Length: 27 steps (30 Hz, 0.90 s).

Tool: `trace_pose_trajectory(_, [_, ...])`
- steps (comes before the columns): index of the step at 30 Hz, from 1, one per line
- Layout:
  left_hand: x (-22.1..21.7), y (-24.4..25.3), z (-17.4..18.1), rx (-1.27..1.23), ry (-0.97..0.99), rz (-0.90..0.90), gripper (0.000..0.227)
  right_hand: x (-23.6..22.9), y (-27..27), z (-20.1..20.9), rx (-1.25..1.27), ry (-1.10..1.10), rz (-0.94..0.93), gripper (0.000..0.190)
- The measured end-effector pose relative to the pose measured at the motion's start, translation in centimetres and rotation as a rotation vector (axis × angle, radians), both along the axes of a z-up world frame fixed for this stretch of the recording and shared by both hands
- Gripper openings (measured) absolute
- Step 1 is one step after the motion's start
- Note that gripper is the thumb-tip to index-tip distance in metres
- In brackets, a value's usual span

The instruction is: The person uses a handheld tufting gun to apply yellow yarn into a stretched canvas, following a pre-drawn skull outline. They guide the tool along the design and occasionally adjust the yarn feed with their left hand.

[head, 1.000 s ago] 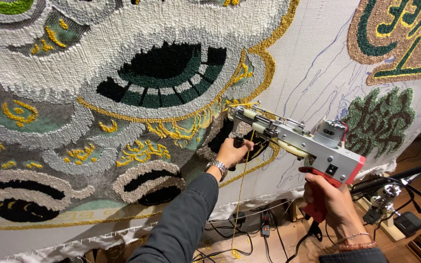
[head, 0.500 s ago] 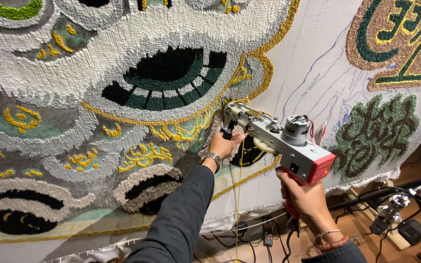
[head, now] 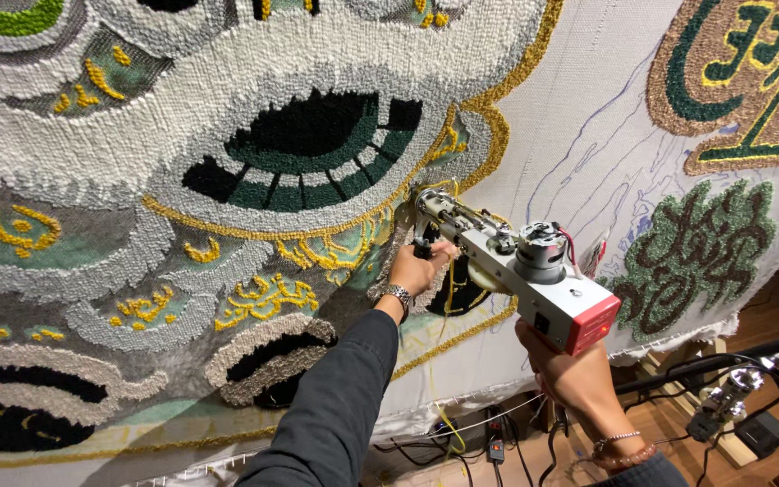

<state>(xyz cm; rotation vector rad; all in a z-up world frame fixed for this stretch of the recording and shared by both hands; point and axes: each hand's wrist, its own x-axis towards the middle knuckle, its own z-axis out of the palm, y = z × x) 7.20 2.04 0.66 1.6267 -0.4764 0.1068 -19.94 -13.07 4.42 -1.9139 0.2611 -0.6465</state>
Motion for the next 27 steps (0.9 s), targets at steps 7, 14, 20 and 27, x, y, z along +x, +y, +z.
trace_pose_trajectory(7, [-0.9, 0.4, 1.0, 0.099, 0.03, 0.015, 0.03, 0.4, -0.7, -1.0, -0.105, -0.113, 0.05, 0.025])
trace_pose_trajectory(14, [0.0, 0.0, -0.1, 0.055, 0.058, -0.137, 0.04, -0.1, -2.9, -0.8, 0.004, 0.147, -0.008, 0.028])
trace_pose_trajectory(20, [-2.5, -0.6, 0.5, -0.027, 0.204, -0.46, 0.057, -0.8, -8.7, -3.2, 0.23, -0.08, 0.149, 0.031])
trace_pose_trajectory(27, [-6.4, -3.4, -0.1, 0.002, 0.164, -0.386, 0.066, -4.4, -9.3, -2.2, 0.56, -0.015, 0.055, 0.03])
